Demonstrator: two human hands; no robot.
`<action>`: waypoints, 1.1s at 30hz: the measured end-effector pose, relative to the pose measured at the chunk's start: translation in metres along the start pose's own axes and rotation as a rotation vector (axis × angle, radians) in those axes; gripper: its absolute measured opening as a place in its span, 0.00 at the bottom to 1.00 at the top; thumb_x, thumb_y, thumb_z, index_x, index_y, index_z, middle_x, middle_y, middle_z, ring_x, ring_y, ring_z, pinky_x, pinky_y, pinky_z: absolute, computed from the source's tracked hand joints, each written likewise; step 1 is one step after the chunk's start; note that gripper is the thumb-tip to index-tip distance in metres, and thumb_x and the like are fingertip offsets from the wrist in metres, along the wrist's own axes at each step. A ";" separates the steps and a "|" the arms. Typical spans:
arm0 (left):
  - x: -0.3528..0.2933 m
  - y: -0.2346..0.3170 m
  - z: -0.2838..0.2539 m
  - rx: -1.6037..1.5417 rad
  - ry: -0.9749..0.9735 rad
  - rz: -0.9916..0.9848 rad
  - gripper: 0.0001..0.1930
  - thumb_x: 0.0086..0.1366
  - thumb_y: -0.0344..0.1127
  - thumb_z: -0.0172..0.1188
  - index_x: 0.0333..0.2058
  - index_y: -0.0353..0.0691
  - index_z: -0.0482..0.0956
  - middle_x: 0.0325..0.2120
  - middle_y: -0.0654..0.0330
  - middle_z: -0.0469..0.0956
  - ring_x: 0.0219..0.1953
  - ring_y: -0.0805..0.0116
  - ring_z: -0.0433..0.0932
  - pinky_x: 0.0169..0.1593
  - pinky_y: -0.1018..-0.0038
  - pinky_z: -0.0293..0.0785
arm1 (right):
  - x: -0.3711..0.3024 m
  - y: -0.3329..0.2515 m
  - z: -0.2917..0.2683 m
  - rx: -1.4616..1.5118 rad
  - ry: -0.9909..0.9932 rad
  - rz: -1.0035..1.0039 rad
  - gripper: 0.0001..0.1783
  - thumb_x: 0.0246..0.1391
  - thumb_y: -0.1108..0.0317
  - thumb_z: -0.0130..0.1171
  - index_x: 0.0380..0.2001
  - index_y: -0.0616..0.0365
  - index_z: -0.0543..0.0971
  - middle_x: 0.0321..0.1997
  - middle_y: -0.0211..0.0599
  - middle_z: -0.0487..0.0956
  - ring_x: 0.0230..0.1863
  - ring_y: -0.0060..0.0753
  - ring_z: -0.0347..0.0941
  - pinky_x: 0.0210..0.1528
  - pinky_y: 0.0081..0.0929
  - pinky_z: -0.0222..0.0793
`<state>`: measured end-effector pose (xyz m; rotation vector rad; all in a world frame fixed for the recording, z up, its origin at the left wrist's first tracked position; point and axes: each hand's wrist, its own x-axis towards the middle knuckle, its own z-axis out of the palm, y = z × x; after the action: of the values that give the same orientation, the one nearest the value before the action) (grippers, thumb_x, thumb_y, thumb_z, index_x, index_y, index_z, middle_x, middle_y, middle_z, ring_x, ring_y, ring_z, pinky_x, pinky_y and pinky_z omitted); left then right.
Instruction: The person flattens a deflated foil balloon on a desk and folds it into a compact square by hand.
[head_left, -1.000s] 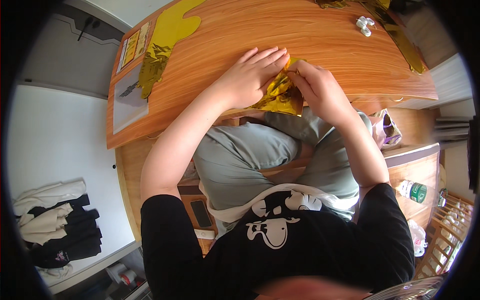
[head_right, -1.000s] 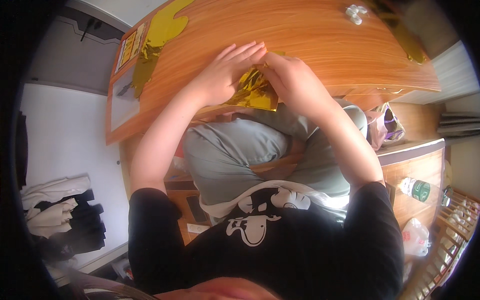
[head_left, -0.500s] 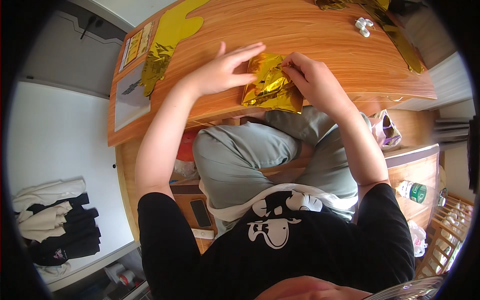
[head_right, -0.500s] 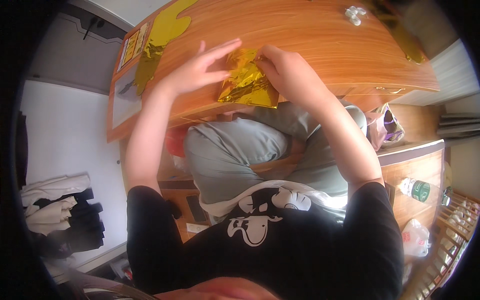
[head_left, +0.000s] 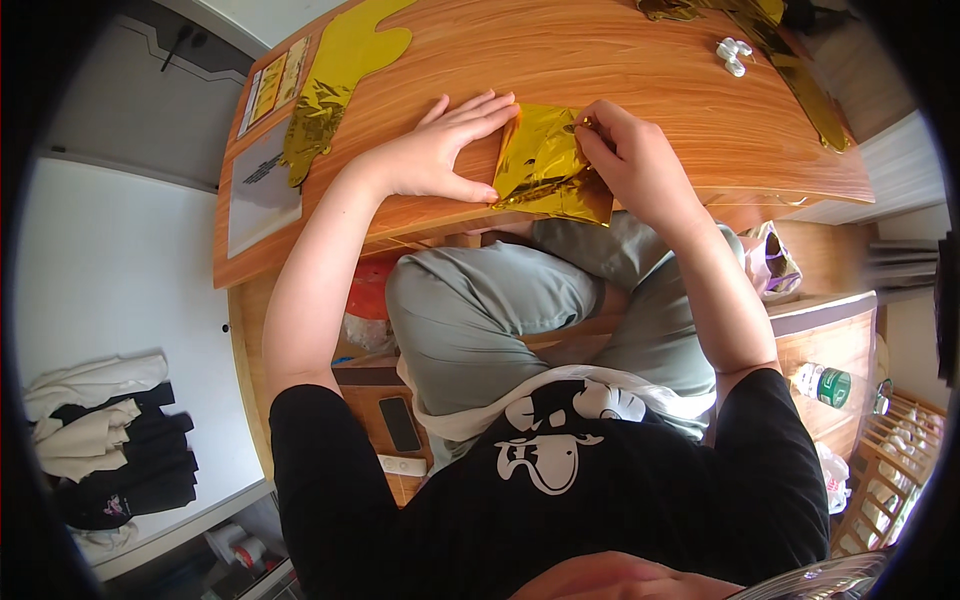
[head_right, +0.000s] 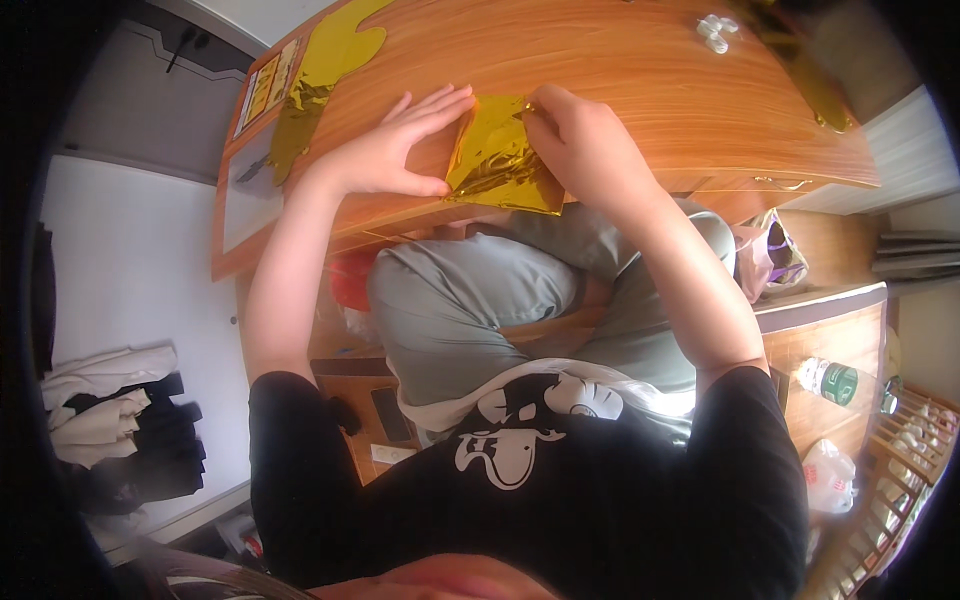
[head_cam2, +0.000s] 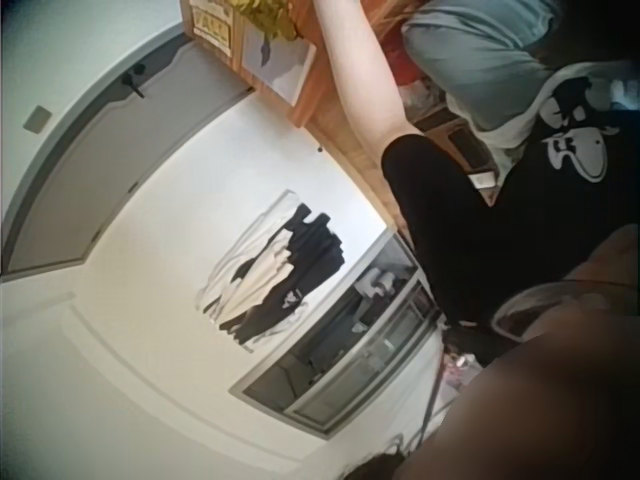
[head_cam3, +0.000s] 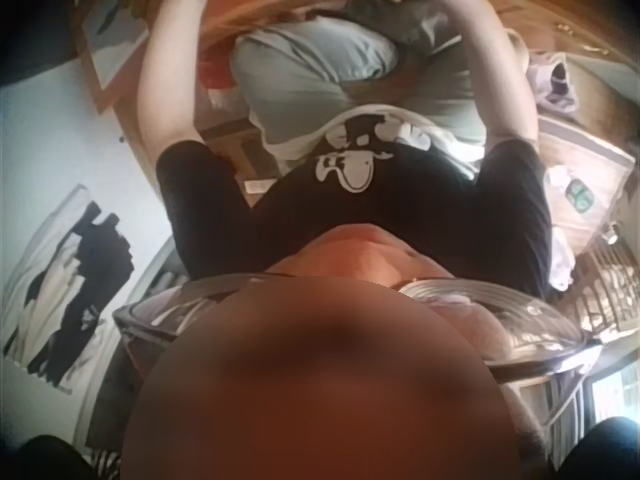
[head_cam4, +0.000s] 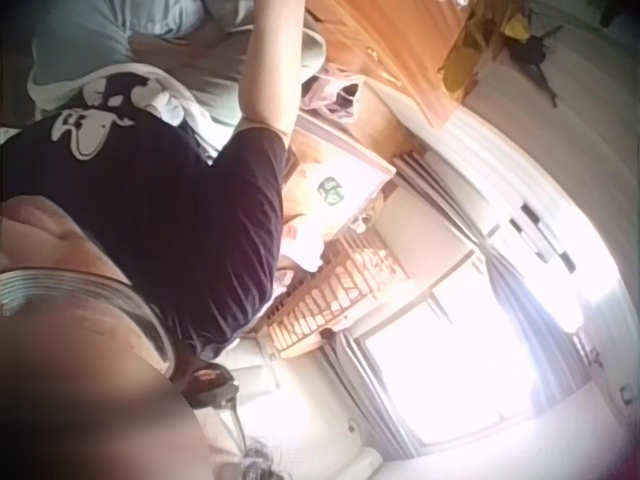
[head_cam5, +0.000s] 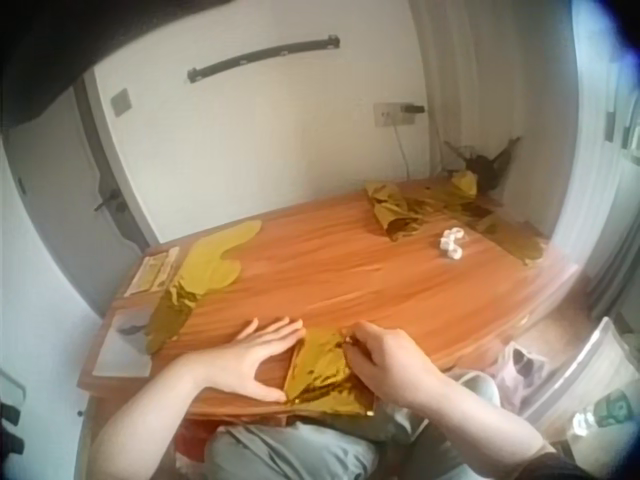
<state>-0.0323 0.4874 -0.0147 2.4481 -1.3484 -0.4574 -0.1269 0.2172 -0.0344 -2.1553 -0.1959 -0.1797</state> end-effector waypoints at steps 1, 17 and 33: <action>0.000 0.000 0.000 0.005 0.002 0.003 0.55 0.57 0.49 0.72 0.77 0.50 0.49 0.79 0.56 0.46 0.81 0.58 0.39 0.78 0.49 0.27 | 0.001 0.002 0.002 -0.012 0.024 -0.016 0.08 0.67 0.70 0.57 0.43 0.65 0.76 0.29 0.42 0.81 0.29 0.32 0.77 0.36 0.29 0.74; -0.019 0.051 0.043 0.031 0.474 0.104 0.38 0.64 0.39 0.63 0.72 0.46 0.63 0.72 0.53 0.63 0.74 0.52 0.60 0.77 0.45 0.45 | 0.003 0.000 0.015 -0.113 0.184 -0.087 0.11 0.62 0.68 0.60 0.42 0.66 0.79 0.31 0.53 0.83 0.33 0.52 0.82 0.37 0.37 0.76; -0.012 0.097 0.084 0.282 0.464 0.012 0.44 0.59 0.52 0.70 0.68 0.34 0.66 0.67 0.44 0.67 0.70 0.49 0.66 0.71 0.54 0.64 | -0.010 -0.006 -0.007 0.022 0.217 -0.068 0.13 0.61 0.69 0.64 0.48 0.61 0.80 0.41 0.43 0.82 0.34 0.45 0.80 0.40 0.38 0.76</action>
<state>-0.1467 0.4388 -0.0489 2.5391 -1.2864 0.3138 -0.1387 0.2144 -0.0279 -2.0906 -0.1451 -0.4454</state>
